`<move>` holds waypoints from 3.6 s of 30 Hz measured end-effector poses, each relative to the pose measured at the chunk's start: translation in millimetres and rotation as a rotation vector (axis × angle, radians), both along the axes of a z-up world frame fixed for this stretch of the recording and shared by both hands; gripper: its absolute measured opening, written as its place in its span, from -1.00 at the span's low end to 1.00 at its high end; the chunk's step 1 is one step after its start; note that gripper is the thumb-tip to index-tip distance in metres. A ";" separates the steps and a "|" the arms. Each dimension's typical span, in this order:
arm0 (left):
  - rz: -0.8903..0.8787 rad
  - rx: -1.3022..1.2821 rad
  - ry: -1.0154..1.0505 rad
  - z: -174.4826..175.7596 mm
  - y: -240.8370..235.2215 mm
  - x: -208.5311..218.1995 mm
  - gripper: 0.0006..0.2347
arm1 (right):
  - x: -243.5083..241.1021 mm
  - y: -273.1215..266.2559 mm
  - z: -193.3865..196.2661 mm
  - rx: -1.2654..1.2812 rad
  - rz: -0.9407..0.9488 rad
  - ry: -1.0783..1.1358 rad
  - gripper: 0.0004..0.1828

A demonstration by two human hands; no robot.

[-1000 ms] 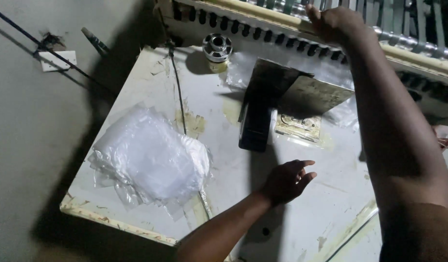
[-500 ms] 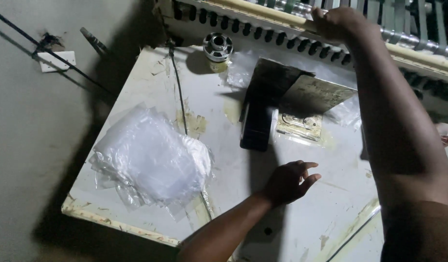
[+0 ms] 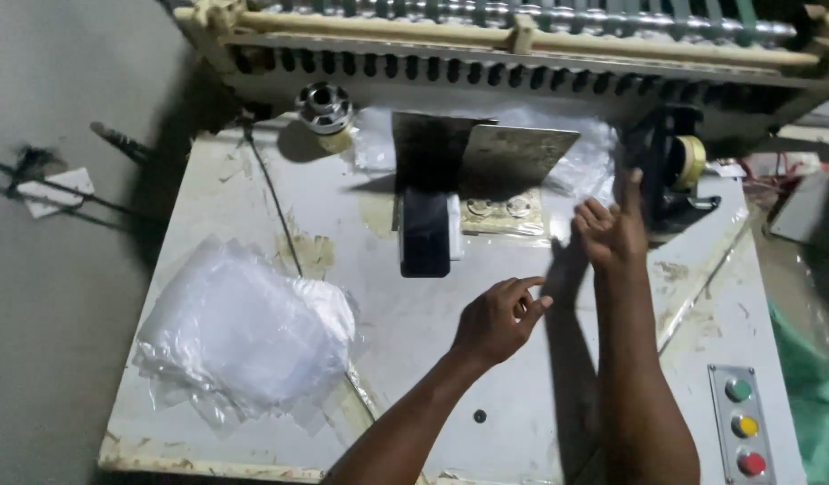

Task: Folding individual plastic bags and placing them into a larger collection bag at a manual workstation.

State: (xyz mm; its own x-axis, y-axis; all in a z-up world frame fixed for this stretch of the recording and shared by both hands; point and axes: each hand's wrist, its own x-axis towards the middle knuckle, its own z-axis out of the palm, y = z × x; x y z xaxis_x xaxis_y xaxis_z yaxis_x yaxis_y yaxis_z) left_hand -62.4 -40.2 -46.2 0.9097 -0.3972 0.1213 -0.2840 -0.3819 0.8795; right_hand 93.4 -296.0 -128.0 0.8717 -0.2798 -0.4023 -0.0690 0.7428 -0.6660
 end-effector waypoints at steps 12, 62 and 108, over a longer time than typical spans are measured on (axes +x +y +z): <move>0.040 -0.053 0.036 7.6 -3.4 -8.7 -0.73 | 179.5 -22.8 -100.6 -0.059 0.071 0.083 -0.46; -0.126 0.766 -0.150 -32.6 162.2 -57.2 -0.89 | -231.1 -57.1 -1.5 -2.171 0.759 -0.298 -0.51; -0.152 0.020 -0.073 18.3 71.9 -214.6 -0.86 | -418.8 46.1 -56.0 -0.720 0.902 -0.253 -0.83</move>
State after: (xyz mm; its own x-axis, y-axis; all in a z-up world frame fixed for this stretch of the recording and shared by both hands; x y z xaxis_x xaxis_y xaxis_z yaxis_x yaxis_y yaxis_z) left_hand -277.0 31.7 -27.9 0.8279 -0.5325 0.1759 -0.4029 -0.3466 0.8471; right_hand -325.4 -249.8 -184.0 0.9025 0.3861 -0.1907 -0.1820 -0.0592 -0.9815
